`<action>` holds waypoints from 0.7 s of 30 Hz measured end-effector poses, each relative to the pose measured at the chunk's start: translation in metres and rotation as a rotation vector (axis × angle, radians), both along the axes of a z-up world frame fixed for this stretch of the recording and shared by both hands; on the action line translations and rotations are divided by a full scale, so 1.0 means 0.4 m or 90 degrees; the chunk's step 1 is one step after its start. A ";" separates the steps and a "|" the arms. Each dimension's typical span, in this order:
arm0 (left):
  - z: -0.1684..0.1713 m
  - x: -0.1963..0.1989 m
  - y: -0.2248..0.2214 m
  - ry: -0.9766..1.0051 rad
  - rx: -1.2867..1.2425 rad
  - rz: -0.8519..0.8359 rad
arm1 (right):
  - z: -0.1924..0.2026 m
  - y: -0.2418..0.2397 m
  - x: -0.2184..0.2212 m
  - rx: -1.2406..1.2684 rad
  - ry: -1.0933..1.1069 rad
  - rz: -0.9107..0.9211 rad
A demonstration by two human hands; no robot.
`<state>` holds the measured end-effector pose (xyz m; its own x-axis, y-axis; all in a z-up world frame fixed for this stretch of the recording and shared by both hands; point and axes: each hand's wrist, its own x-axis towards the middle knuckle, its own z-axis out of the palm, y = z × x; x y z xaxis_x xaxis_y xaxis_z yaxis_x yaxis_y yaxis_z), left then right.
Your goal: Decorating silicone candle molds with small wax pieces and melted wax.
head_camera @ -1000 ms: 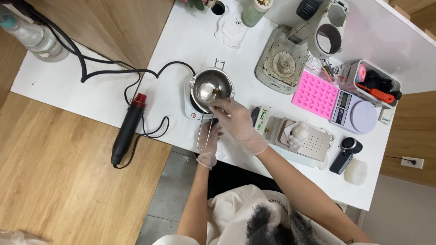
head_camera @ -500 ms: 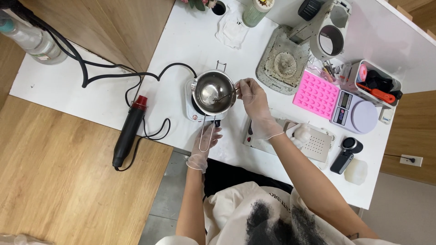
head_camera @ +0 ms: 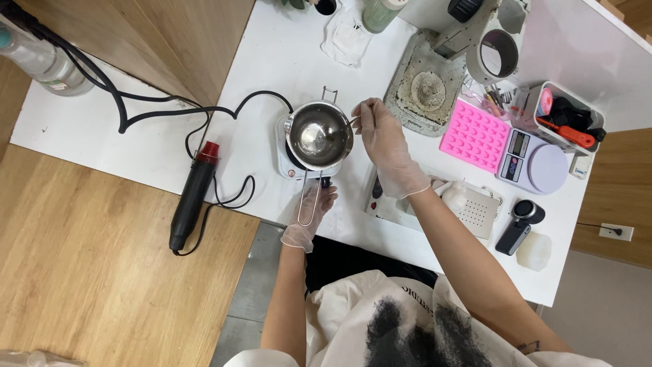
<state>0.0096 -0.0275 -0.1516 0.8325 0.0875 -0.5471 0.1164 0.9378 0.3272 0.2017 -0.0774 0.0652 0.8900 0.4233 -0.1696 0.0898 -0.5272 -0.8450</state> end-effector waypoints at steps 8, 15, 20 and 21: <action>-0.057 -0.007 -0.021 -0.081 -0.151 0.044 | 0.074 0.008 -0.054 -0.088 -0.142 0.107; -0.045 0.008 -0.037 -0.099 -0.554 0.124 | 0.060 0.002 -0.068 -0.052 -0.183 0.148; -0.049 0.017 -0.042 -0.110 -0.655 0.103 | 0.067 0.002 -0.065 -0.090 -0.188 0.127; -0.034 0.021 -0.040 -0.143 -0.670 0.096 | 0.066 0.000 -0.064 -0.077 -0.191 0.131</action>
